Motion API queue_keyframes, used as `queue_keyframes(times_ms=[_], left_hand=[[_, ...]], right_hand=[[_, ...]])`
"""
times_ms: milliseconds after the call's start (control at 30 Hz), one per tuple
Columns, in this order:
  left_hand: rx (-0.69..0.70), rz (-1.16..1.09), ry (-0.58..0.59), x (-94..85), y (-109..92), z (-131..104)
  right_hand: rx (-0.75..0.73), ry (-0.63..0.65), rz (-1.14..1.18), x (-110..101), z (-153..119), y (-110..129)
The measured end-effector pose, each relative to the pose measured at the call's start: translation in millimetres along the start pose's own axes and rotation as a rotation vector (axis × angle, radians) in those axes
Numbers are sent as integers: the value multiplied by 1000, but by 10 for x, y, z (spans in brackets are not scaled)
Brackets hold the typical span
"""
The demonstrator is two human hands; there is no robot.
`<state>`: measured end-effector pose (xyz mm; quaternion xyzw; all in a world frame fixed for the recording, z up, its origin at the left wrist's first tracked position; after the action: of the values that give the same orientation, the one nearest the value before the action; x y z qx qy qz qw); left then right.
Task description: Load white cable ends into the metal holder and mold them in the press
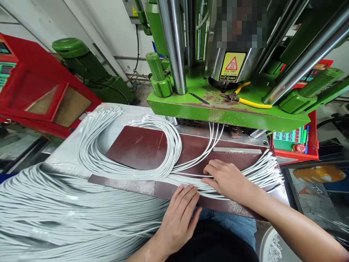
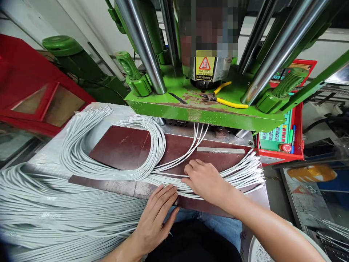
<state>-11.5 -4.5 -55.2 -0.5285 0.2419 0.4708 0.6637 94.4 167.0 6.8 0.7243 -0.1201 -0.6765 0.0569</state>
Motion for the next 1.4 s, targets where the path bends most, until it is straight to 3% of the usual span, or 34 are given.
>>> queue_keyframes(times_ms=[100,267,467,633,733,833,1000,1133,1233,1300,1400], left_hand=[[1,43,28,-44,48,66],[86,180,193,-156,219,225],[288,257,114,-178,332,321],[366,213,105,-253,308,355],[362,188,152,-304,273,384],[296,165,279,-350,231,436],[147,30,490,-491,177,551],[88,-72,562,-651,185,600],[95,-90,536,-702,208,605],[67,-130,509,-685,212,611],[-35,-220,497,-630,204,670]], right_hand=[[-18,-52,18,-4,6,42],[20,-200,68,-114,-97,-44],[149,-355,173,-309,-486,-182],[240,-415,253,-318,-869,-187],[263,-410,277,-244,-997,-179],[233,-388,290,-172,-993,-116],[46,-367,312,-88,-706,280],[-101,-274,209,48,-461,595],[-93,-111,116,72,-510,552],[-59,-8,111,-31,-660,428],[62,-52,117,-329,-899,237]])
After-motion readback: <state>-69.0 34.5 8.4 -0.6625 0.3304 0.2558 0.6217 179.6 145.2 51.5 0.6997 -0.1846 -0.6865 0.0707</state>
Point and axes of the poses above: each hand's wrist, its own z-axis towards the middle knuckle, its own x-axis out of the palm, y = z × x, the point moved 1 cm from there along z, towards the middle knuckle, and after that the axes turned 15 degrees about -x, right-handed, at the moved point
